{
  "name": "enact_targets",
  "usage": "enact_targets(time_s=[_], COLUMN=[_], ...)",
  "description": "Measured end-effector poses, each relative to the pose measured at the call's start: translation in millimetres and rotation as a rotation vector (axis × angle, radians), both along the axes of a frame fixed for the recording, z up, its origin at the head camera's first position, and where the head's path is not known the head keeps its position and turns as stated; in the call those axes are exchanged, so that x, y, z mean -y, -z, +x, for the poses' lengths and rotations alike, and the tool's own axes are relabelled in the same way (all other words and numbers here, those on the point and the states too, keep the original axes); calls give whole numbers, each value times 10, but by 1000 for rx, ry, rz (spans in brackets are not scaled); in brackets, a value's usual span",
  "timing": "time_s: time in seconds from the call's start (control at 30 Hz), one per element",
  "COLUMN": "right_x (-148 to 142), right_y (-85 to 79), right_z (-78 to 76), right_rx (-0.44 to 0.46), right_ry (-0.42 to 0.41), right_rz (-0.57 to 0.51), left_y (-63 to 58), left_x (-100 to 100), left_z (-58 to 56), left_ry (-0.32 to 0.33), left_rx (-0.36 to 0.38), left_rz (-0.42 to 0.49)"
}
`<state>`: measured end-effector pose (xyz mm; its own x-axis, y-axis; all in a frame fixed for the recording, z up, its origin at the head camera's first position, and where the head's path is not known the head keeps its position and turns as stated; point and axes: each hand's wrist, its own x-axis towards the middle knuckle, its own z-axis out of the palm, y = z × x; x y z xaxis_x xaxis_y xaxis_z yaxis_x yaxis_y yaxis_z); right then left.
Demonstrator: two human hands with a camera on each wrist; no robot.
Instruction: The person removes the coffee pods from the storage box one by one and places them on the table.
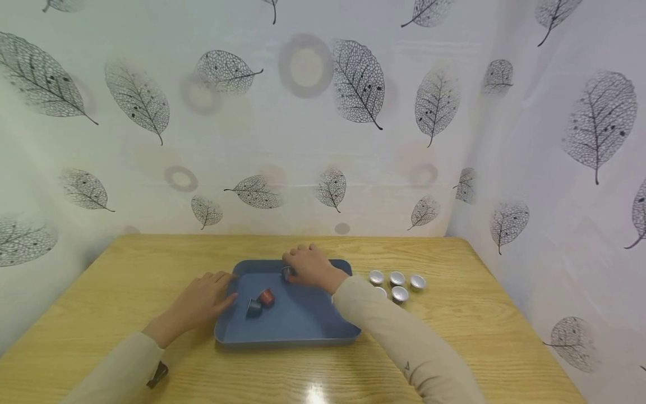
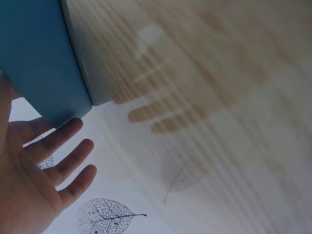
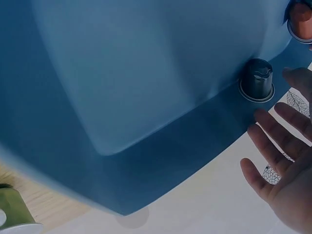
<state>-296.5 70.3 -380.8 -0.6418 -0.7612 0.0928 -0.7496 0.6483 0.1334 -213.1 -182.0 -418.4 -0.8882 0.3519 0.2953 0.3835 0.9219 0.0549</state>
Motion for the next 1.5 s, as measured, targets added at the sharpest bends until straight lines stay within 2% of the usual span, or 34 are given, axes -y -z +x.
enact_targets(time_s=[0.23, 0.4, 0.6, 1.0, 1.5], right_x=[14, 46, 72, 57, 97], right_y=[6, 23, 54, 70, 77], right_z=[13, 27, 36, 70, 73], right_rx=[-19, -48, -42, -80, -26], right_ry=[2, 24, 53, 20, 7], right_rz=[1, 40, 79, 54, 63], left_y=[-21, -39, -48, -46, -24], left_x=[-8, -18, -18, -19, -19], left_z=[13, 20, 25, 26, 11], left_ry=[-6, -13, -16, -13, -17], left_rx=[30, 49, 52, 57, 71], left_rz=[17, 22, 15, 18, 14])
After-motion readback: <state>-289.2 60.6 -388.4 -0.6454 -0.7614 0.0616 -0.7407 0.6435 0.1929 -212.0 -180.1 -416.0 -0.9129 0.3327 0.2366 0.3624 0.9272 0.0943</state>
